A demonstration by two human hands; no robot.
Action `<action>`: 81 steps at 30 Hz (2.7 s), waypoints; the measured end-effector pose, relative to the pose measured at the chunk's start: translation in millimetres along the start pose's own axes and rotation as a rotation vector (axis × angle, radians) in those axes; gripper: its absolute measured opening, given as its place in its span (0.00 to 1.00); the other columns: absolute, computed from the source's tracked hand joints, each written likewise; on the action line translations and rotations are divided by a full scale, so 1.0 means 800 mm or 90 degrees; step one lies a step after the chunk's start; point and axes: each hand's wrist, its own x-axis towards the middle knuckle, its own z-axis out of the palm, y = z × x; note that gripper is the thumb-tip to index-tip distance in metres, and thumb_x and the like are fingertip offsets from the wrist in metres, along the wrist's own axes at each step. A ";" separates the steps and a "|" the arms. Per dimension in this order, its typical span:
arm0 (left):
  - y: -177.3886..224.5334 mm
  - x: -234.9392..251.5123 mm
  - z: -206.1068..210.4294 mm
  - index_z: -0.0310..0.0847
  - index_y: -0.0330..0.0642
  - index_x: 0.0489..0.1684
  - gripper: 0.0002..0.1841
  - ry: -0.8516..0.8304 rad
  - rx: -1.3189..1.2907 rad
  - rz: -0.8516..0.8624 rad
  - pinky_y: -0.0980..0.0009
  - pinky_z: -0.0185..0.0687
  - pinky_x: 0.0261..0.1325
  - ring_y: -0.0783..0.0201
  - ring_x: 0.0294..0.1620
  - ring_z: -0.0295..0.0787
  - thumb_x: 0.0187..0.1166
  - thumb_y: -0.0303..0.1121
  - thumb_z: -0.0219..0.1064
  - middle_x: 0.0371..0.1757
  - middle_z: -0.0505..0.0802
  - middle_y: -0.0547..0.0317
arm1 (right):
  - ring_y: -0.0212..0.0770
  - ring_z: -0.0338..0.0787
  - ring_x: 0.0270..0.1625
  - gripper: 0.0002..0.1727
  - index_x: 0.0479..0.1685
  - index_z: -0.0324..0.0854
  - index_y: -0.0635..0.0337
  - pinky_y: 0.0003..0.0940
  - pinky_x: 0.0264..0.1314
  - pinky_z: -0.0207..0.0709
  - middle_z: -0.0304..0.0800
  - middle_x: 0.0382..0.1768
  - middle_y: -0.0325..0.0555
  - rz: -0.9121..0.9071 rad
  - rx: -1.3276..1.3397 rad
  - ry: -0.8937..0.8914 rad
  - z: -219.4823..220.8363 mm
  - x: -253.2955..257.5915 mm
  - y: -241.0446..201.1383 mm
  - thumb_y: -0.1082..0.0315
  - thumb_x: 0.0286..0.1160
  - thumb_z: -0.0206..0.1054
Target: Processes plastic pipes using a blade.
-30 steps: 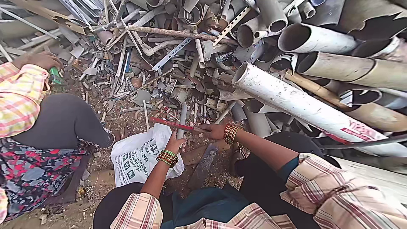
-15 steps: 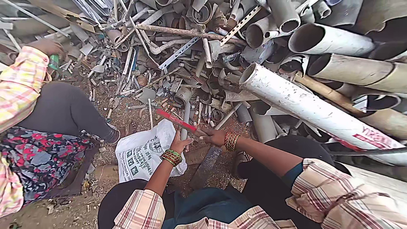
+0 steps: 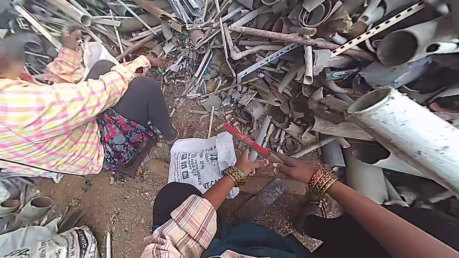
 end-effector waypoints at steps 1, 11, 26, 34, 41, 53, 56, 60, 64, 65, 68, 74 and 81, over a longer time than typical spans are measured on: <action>0.001 0.000 0.002 0.50 0.35 0.88 0.40 -0.004 -0.001 0.009 0.77 0.69 0.23 0.73 0.19 0.68 0.79 0.31 0.73 0.48 0.80 0.48 | 0.50 0.83 0.43 0.25 0.82 0.66 0.64 0.51 0.53 0.76 0.84 0.49 0.62 0.000 -0.010 0.017 -0.009 -0.001 0.001 0.61 0.92 0.55; 0.000 0.002 0.004 0.49 0.37 0.89 0.41 0.000 -0.018 0.017 0.77 0.67 0.22 0.74 0.19 0.67 0.79 0.31 0.73 0.54 0.80 0.46 | 0.40 0.78 0.32 0.29 0.88 0.57 0.59 0.40 0.38 0.75 0.80 0.42 0.53 0.019 0.014 -0.020 0.012 -0.005 -0.003 0.58 0.93 0.53; -0.003 0.004 0.004 0.51 0.34 0.85 0.37 -0.014 -0.088 0.031 0.79 0.67 0.21 0.75 0.16 0.66 0.79 0.29 0.72 0.39 0.79 0.54 | 0.45 0.81 0.36 0.27 0.84 0.63 0.63 0.46 0.45 0.76 0.82 0.44 0.58 -0.018 -0.009 0.002 0.003 0.000 0.008 0.59 0.92 0.54; -0.001 -0.001 0.005 0.50 0.36 0.85 0.37 -0.012 -0.152 0.028 0.81 0.67 0.18 0.76 0.14 0.66 0.79 0.26 0.70 0.33 0.77 0.59 | 0.38 0.78 0.31 0.29 0.87 0.57 0.60 0.39 0.37 0.75 0.80 0.39 0.50 -0.001 0.030 -0.011 0.007 0.000 0.006 0.59 0.92 0.53; 0.000 -0.001 0.009 0.53 0.38 0.87 0.37 -0.028 -0.089 0.017 0.74 0.70 0.26 0.71 0.22 0.69 0.80 0.31 0.71 0.41 0.80 0.51 | 0.51 0.84 0.38 0.27 0.81 0.66 0.68 0.54 0.47 0.76 0.85 0.43 0.64 -0.039 -0.015 0.093 -0.008 0.007 0.034 0.64 0.88 0.58; -0.002 0.003 0.002 0.54 0.38 0.86 0.37 -0.020 -0.106 0.006 0.76 0.68 0.24 0.73 0.18 0.67 0.80 0.32 0.72 0.33 0.78 0.56 | 0.45 0.84 0.40 0.27 0.82 0.66 0.67 0.46 0.49 0.77 0.86 0.47 0.60 -0.030 -0.026 0.026 0.009 0.005 0.023 0.67 0.87 0.59; 0.002 0.003 0.005 0.51 0.41 0.89 0.40 -0.034 -0.073 0.008 0.73 0.69 0.25 0.70 0.20 0.68 0.80 0.33 0.73 0.40 0.79 0.51 | 0.41 0.80 0.36 0.26 0.82 0.66 0.67 0.42 0.43 0.75 0.84 0.42 0.56 -0.008 0.010 0.104 -0.008 0.009 0.030 0.66 0.88 0.58; 0.008 -0.006 0.002 0.54 0.42 0.88 0.37 -0.032 -0.062 -0.002 0.72 0.69 0.28 0.69 0.23 0.68 0.81 0.35 0.71 0.41 0.81 0.50 | 0.31 0.76 0.25 0.29 0.85 0.60 0.65 0.34 0.30 0.72 0.78 0.32 0.44 -0.013 0.073 0.128 -0.006 0.019 0.053 0.63 0.88 0.56; 0.018 -0.019 -0.003 0.51 0.38 0.89 0.38 -0.025 0.006 -0.014 0.71 0.70 0.34 0.68 0.27 0.69 0.83 0.36 0.69 0.44 0.81 0.47 | 0.35 0.81 0.34 0.30 0.83 0.61 0.69 0.39 0.41 0.78 0.82 0.41 0.50 -0.034 0.030 0.016 0.020 0.000 0.032 0.64 0.86 0.58; 0.017 -0.016 -0.001 0.50 0.36 0.90 0.40 -0.031 0.035 -0.007 0.69 0.72 0.39 0.66 0.30 0.71 0.81 0.37 0.71 0.49 0.82 0.43 | 0.36 0.81 0.35 0.30 0.84 0.61 0.69 0.39 0.41 0.78 0.83 0.42 0.52 -0.036 0.013 0.014 0.021 -0.004 0.031 0.65 0.86 0.58; 0.016 -0.009 0.000 0.52 0.30 0.88 0.42 -0.024 0.132 0.018 0.58 0.77 0.56 0.52 0.47 0.81 0.78 0.35 0.74 0.67 0.80 0.28 | 0.46 0.83 0.36 0.27 0.79 0.68 0.70 0.49 0.45 0.77 0.85 0.43 0.62 -0.058 -0.051 0.044 0.003 0.005 0.036 0.66 0.85 0.60; 0.004 0.001 0.004 0.54 0.36 0.91 0.44 0.016 0.121 0.064 0.41 0.77 0.69 0.34 0.67 0.84 0.77 0.37 0.76 0.74 0.80 0.25 | 0.45 0.81 0.31 0.29 0.85 0.61 0.65 0.49 0.39 0.76 0.82 0.38 0.57 0.009 -0.003 0.140 -0.012 0.013 0.048 0.60 0.89 0.56; -0.004 0.008 0.001 0.59 0.28 0.86 0.43 0.056 0.155 0.076 0.45 0.67 0.82 0.37 0.77 0.77 0.75 0.43 0.77 0.75 0.79 0.25 | 0.62 0.88 0.50 0.31 0.86 0.62 0.69 0.62 0.59 0.76 0.86 0.55 0.74 -0.012 -0.070 0.068 0.008 0.006 0.029 0.64 0.88 0.60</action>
